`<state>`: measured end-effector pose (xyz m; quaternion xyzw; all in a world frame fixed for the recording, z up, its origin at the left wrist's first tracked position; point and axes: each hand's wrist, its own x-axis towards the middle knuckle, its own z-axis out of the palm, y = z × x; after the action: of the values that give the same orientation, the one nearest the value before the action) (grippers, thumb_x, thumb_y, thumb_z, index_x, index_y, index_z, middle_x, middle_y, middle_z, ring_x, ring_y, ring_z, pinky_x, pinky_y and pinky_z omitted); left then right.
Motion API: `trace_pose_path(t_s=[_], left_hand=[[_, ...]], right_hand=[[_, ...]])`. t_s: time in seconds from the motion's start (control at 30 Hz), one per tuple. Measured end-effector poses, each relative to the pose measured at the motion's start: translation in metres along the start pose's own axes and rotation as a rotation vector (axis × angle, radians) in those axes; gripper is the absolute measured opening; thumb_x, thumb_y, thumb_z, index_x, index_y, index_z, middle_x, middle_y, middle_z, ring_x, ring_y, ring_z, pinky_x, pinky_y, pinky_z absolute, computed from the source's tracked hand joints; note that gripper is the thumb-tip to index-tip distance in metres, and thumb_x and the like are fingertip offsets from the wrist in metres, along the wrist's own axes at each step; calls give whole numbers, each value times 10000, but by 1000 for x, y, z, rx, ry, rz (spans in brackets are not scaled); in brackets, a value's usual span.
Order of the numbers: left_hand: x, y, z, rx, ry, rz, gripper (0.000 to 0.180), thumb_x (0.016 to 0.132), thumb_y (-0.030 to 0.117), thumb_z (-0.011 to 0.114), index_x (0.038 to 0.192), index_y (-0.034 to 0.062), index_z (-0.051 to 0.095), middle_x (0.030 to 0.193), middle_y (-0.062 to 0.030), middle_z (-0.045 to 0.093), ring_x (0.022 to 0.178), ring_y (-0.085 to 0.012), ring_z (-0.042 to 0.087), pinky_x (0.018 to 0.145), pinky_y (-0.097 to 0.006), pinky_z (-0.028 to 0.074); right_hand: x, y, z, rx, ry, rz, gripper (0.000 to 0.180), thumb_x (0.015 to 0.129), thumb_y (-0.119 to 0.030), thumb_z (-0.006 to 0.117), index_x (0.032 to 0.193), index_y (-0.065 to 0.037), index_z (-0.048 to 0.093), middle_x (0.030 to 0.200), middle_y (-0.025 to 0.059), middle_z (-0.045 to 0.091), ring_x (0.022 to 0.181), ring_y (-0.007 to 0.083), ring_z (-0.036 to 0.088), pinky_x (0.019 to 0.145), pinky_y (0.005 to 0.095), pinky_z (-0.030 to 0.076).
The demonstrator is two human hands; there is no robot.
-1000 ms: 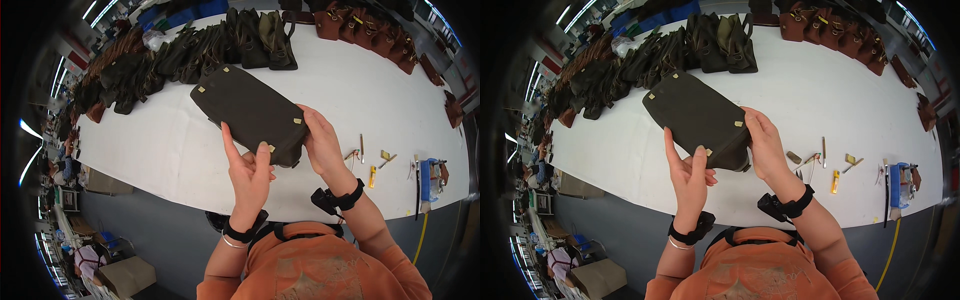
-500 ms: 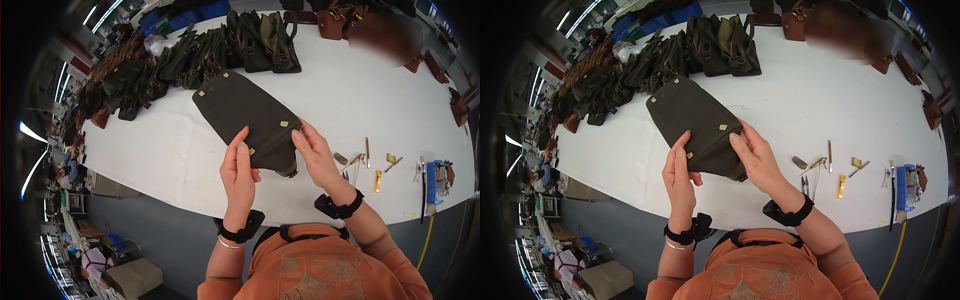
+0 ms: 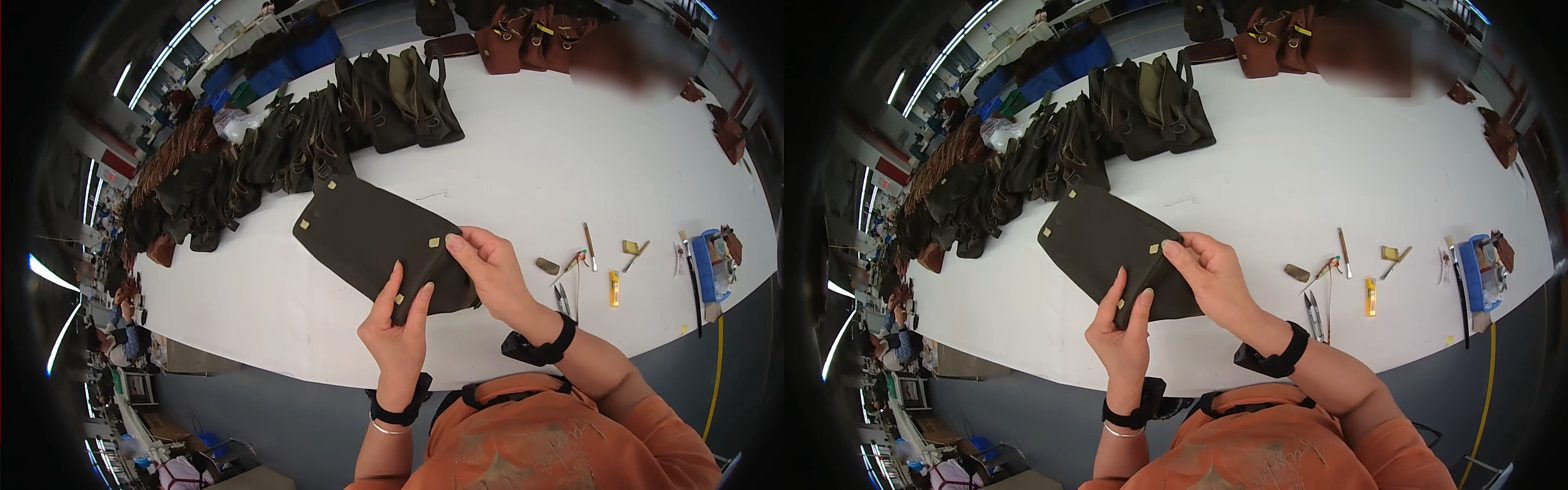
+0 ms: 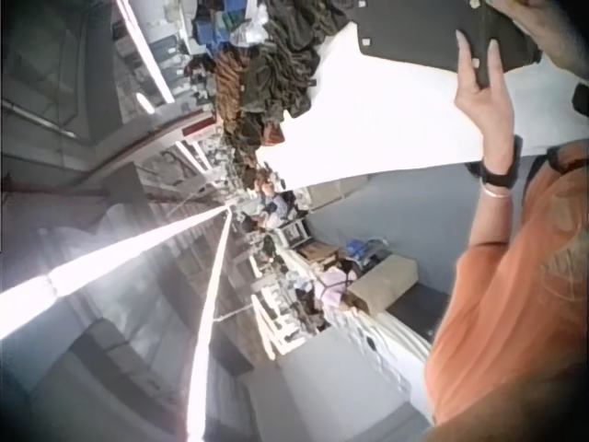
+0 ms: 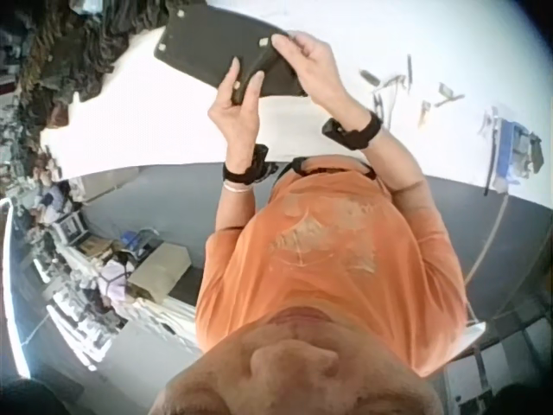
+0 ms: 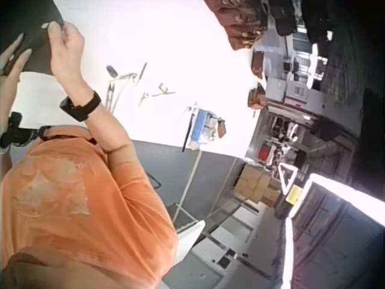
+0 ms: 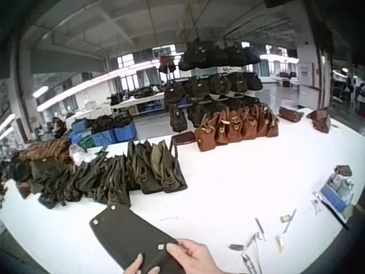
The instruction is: The person repairs a green canvas bag by applying a substance to the zipper area using a small brush and a wooden block. They then use a colorful tool to manipulate the zipper slider and test the mechanism. Finally, they wipe the exterior of the bag with a sponge-like block.
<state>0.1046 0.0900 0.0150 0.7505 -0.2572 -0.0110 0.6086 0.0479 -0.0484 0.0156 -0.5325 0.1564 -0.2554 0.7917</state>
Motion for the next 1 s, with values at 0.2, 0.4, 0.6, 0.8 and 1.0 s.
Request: trace_pose_path(t_s=[0.2,0.4,0.6,0.8,1.0], left_hand=[[-21,21,-12,-109,-121,-230,505,912,149,653,1359,-16,484,751,-26,634,556,-46,541,485,-203,471],[-33,46,-46,144,-363,-300,634,938,192,616,1447,-35,313,559,-53,598,521,-101,609,489,-239,489],[-25,8,-40,377,-353,-92,751,917,117,600,1483,-40,132,515,-56,560,437,-137,561,461,-264,436],[-45,-46,-34,213,-254,-194,531,965,61,491,1460,17,306,512,-19,520,448,-65,479,472,-222,400],[-72,-16,-34,262,-413,-160,447,983,157,536,1408,64,434,493,-27,481,439,-78,469,459,-242,402]], right_hand=[[19,-16,0,-301,-114,-48,253,920,-212,640,976,33,667,693,9,660,635,26,515,586,200,410],[27,-32,7,-400,-388,52,220,914,-175,646,1005,24,660,782,25,684,707,40,576,660,200,452],[1,-2,24,-374,-572,43,181,923,-152,604,958,17,659,803,75,706,773,87,656,685,227,481],[-5,42,-35,-412,-152,23,202,953,-160,572,961,25,652,763,70,696,674,70,592,627,216,450],[-46,51,-100,-531,92,251,261,981,-222,532,965,27,608,648,41,616,571,67,535,546,230,448]])
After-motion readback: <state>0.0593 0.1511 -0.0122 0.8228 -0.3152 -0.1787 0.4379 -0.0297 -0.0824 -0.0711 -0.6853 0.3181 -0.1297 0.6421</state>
